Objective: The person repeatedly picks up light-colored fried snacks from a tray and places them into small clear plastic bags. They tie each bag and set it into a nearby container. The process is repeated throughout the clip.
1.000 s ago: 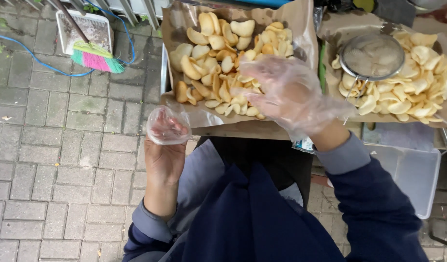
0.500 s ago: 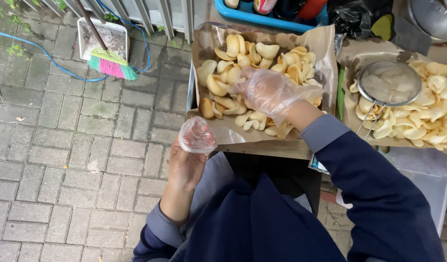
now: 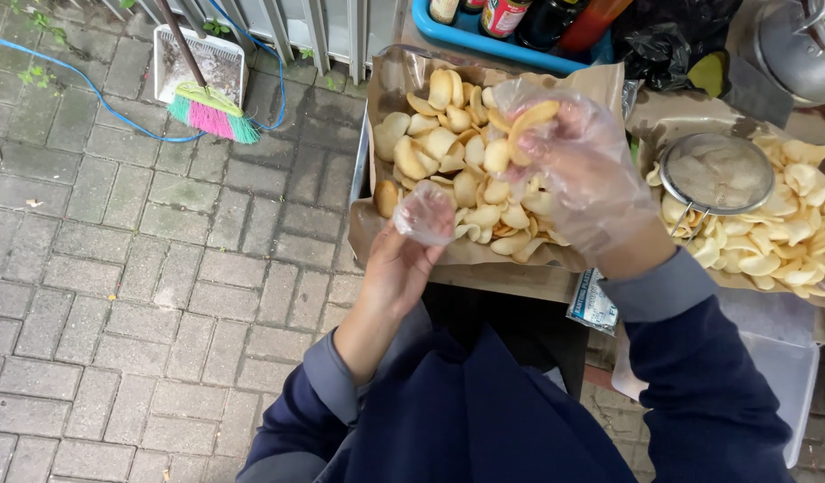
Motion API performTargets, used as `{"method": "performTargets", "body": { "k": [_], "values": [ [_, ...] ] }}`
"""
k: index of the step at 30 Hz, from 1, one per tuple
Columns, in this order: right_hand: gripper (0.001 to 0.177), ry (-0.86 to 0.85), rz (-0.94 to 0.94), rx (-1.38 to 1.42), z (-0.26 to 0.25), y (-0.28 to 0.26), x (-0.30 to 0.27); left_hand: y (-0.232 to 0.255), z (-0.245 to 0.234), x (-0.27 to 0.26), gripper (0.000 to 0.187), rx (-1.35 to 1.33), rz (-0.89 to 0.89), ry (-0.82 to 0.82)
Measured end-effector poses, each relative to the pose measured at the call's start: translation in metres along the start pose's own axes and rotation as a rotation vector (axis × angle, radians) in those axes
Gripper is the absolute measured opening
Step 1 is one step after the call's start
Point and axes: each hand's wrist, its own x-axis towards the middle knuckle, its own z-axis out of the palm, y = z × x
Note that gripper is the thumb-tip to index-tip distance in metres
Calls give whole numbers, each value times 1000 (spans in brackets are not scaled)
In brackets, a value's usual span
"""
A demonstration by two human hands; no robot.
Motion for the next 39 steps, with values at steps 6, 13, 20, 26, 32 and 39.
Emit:
{"method": "performTargets", "body": {
  "k": [6,13,20,26,32,39],
  "values": [
    [21,287,-292,-40,43,74,-28,-43,9,10,30,-220,-81,-61],
    [15,315,-257,-466,55,75,-57,-53,20,3,43,126,121,-35],
    [13,317,-330,-871,15,120,-85,-57,39,-6,53,272,252,-59],
    [19,372,-473,-1001,35,97,-86,-58,37,-9,45,351,313,-101],
    [22,341,-501,-1375,-49,321,-126,-71,-13,-11,31,422,315,-82],
    [33,201,-300,-636,40,43,-44,-27,0,-18,22,275,343,-40]
  ]
}}
